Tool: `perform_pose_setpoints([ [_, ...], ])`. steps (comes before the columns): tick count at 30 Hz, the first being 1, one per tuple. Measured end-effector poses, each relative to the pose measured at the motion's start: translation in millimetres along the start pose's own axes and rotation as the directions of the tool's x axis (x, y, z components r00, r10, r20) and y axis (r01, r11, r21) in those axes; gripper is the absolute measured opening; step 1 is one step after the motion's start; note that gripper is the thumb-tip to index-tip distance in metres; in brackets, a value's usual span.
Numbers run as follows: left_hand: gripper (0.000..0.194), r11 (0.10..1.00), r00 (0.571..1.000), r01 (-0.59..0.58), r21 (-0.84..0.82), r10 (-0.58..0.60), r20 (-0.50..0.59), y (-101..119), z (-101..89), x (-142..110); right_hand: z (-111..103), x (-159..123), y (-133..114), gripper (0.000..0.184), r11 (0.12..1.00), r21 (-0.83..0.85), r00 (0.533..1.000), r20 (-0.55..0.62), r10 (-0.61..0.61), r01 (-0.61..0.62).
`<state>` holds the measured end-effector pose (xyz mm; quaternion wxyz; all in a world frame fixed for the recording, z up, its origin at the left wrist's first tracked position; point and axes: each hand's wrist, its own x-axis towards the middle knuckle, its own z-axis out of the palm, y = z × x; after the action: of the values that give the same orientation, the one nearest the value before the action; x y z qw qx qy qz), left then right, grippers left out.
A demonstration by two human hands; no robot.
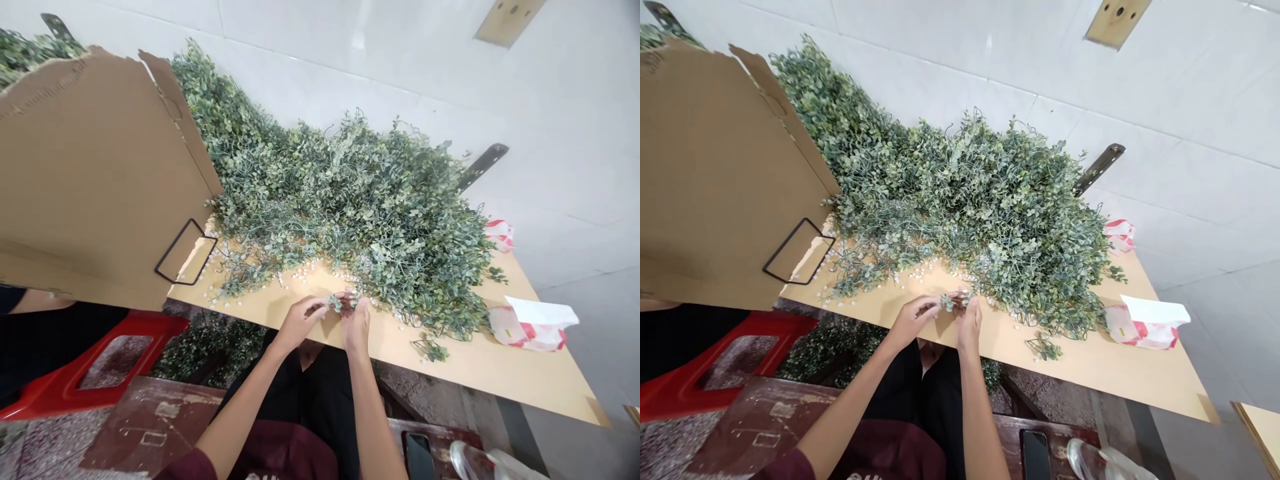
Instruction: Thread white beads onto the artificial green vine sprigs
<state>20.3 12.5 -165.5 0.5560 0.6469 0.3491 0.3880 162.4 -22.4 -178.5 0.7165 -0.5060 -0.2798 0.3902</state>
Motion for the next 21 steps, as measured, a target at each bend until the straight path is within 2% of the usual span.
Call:
perform_pose_setpoints([
  [3, 0.029, 0.990, 0.983, 0.057, -0.127, -0.078, -0.166, -7.0, -1.0, 2.3, -2.9, -1.7, 1.3, 0.046, 0.996, -0.080, 0.997, 0.065, 0.036, -0.030],
  [8, 0.037, 0.962, 0.966, 0.098, -0.254, -0.153, -0.209, -12.9, -2.4, 6.4, -4.6, -4.3, -1.7, 0.036, 0.985, -0.169, 0.985, 0.166, 0.052, -0.023],
  [11, 0.044, 0.930, 0.971, 0.060, -0.364, -0.138, -0.193, -11.1, -4.6, 6.6, -4.6, -4.7, -3.6, 0.030, 0.969, -0.249, 0.981, 0.187, 0.042, 0.006],
  [14, 0.060, 0.897, 0.993, 0.035, -0.441, -0.081, -0.087, -7.3, -5.7, 5.6, -4.3, -5.2, -4.2, 0.030, 0.961, -0.276, 0.971, 0.231, 0.064, 0.002],
  [17, 0.069, 0.934, 0.996, 0.090, -0.345, -0.093, 0.006, -4.7, -3.9, 6.1, -3.4, -5.7, -4.1, 0.031, 0.965, -0.262, 0.972, 0.228, 0.065, -0.003],
  [19, 0.064, 0.952, 0.990, 0.133, -0.276, -0.143, -0.015, -4.6, -1.9, 7.7, -2.8, -5.7, -3.8, 0.029, 0.970, -0.244, 0.979, 0.201, 0.034, 0.016],
  [21, 0.063, 0.947, 0.982, 0.166, -0.274, -0.183, -0.039, -5.9, -0.2, 9.5, -2.2, -5.0, -3.3, 0.027, 0.977, -0.211, 0.987, 0.158, -0.002, 0.035],
])
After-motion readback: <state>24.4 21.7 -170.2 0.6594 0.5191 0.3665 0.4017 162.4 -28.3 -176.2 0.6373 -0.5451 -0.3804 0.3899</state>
